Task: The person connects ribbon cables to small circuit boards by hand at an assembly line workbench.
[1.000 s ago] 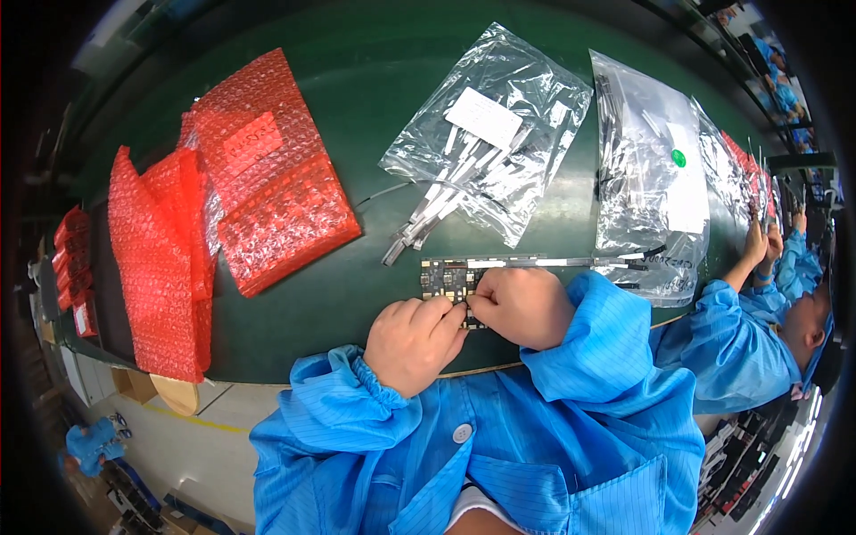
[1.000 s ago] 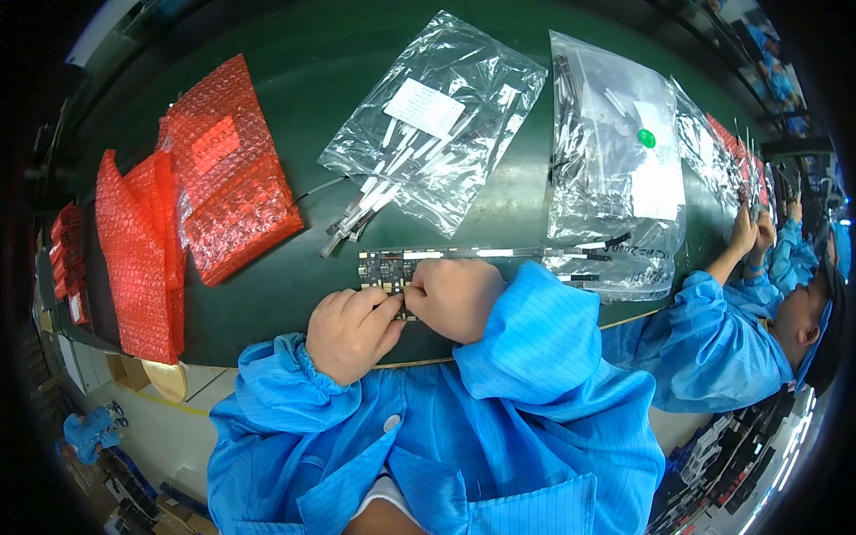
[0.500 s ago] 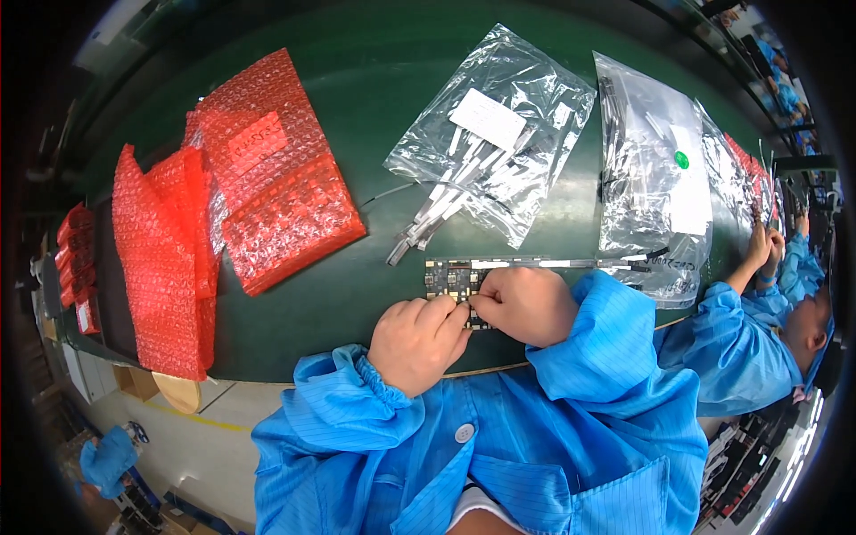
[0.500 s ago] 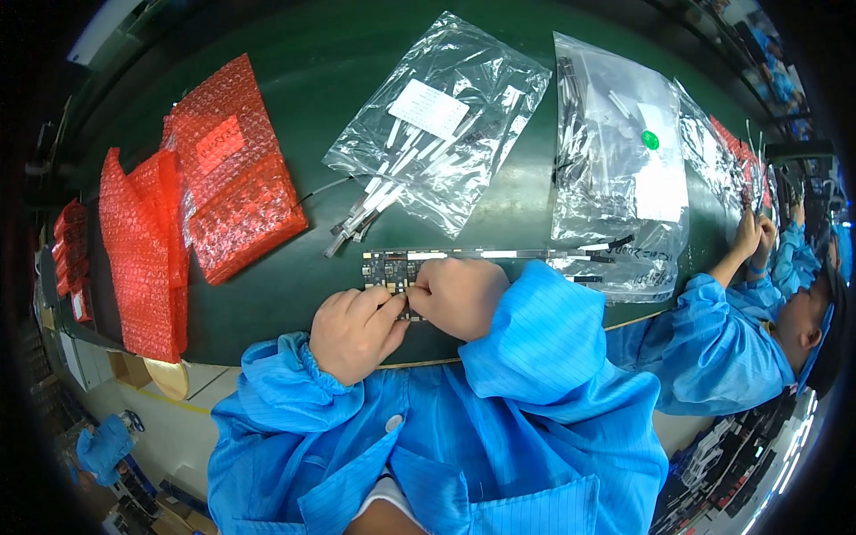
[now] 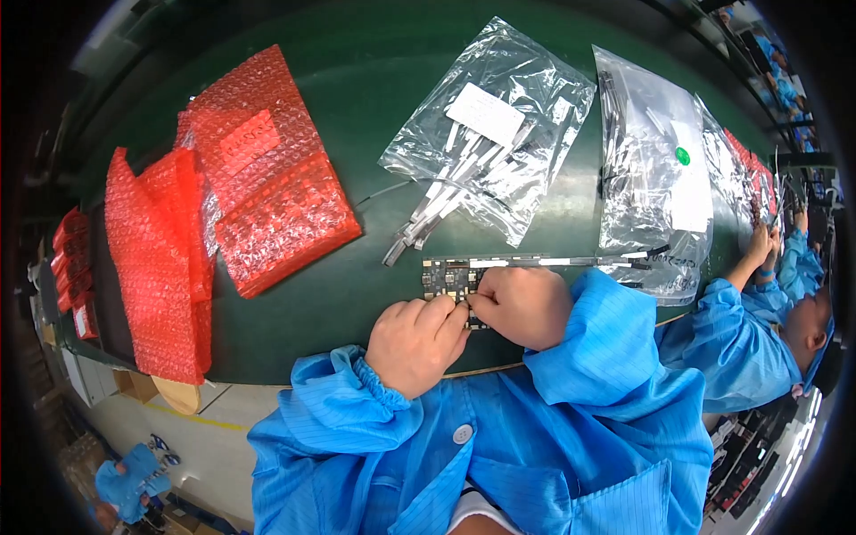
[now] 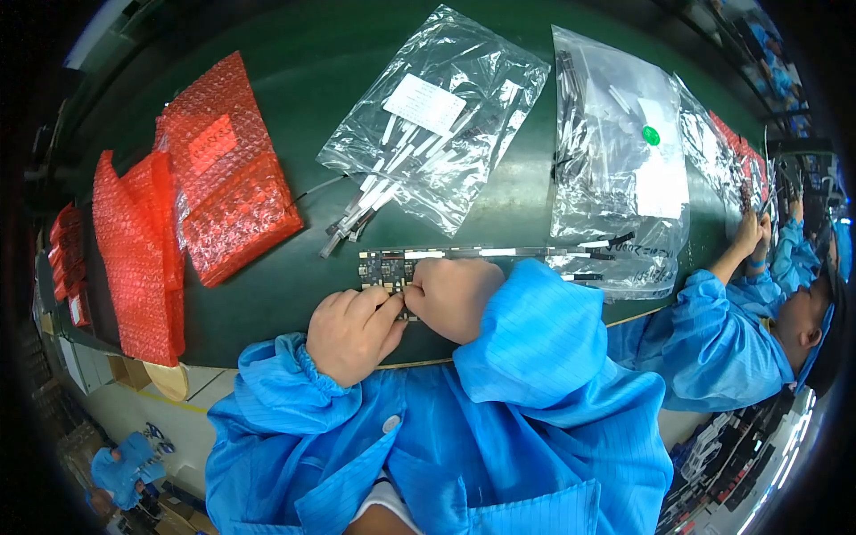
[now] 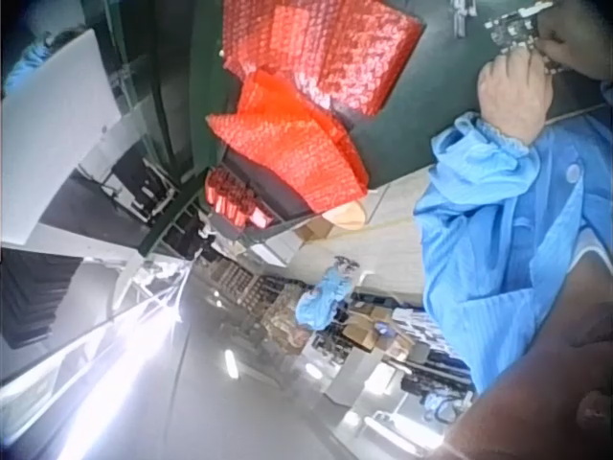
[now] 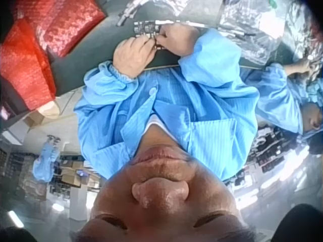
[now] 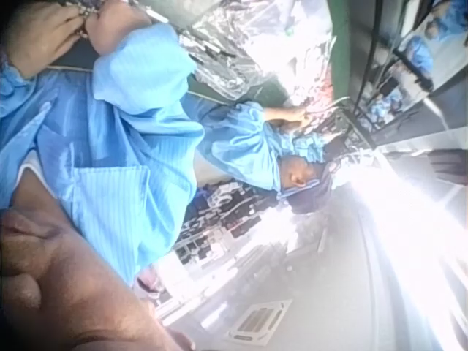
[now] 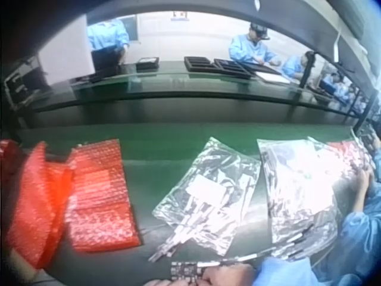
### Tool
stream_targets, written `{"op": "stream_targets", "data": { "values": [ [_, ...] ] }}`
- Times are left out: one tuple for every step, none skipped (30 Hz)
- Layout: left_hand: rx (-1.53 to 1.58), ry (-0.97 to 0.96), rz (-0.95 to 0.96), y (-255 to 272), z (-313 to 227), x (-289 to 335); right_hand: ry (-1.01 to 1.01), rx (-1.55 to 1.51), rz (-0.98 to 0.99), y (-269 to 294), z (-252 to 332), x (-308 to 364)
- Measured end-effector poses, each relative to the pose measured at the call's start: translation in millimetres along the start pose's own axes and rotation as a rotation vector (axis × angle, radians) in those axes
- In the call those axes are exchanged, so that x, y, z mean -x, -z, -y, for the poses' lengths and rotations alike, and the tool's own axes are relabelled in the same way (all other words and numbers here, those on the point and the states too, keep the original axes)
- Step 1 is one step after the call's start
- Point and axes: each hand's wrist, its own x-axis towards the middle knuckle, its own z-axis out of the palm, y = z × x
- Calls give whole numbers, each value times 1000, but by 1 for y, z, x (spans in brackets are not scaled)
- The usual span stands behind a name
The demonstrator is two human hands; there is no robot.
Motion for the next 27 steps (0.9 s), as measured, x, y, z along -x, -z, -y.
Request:
{"op": "stream_targets", "data": {
  "values": [
    [-1,-4,-1,1,0,0,-2,11,-9,1,1,0],
    [-7,-6,2,1,0,0,-3,11,-14,0,0,0],
    [-14,-8,4,2,0,0,-5,-6,10,-1,-2,1],
    [-24,-10,-1,1,0,1,0,-23,33,-2,-4,0],
    [-11,-8,-6,0,1,2,8,-24,26,-2,-5,-1],
    [1,-5,-12,0,1,2,10,-25,14,-2,-4,0],
    [-10,-5,-14,2,1,1,11,-28,3,-2,-4,1],
    [15,-21,-6,4,1,0,21,-32,0,-1,-4,3],
    [41,-36,3,7,1,-1,38,-17,9,3,-4,6],
    [29,-35,3,10,4,-2,55,-5,16,5,-5,8],
    [95,27,-81,16,6,0,133,60,-42,10,-2,13],
    [161,89,-167,22,9,1,161,152,-32,18,3,18],
    [159,202,-258,26,14,1,207,145,-57,27,5,21],
    [148,325,-271,30,20,1,254,138,-82,34,6,23],
    [198,455,-274,34,21,1,263,134,-80,36,6,22],
    [252,580,-281,38,23,-2,301,116,-127,40,5,19],
    [111,429,-312,36,31,-3,341,98,-174,43,5,17],
    [106,431,-320,39,31,-10,350,100,-175,44,6,15],
    [-19,330,-289,44,28,-19,324,88,-175,43,7,12],
    [-143,229,-258,45,27,-28,299,77,-175,43,8,10],
    [-170,192,-232,42,29,-35,308,80,-175,41,8,10],
    [-179,202,-244,39,30,-39,302,57,-141,40,8,11],
    [-178,180,-217,37,30,-43,295,35,-106,38,8,12],
    [-177,157,-189,35,31,-45,311,38,-106,38,8,13],
    [-217,141,-150,29,35,-46,283,22,-99,37,7,15],
    [-222,144,-156,30,36,-46,254,4,-93,36,5,16],
    [-206,138,-189,31,35,-47,248,4,-83,36,2,16]
  ]
}}
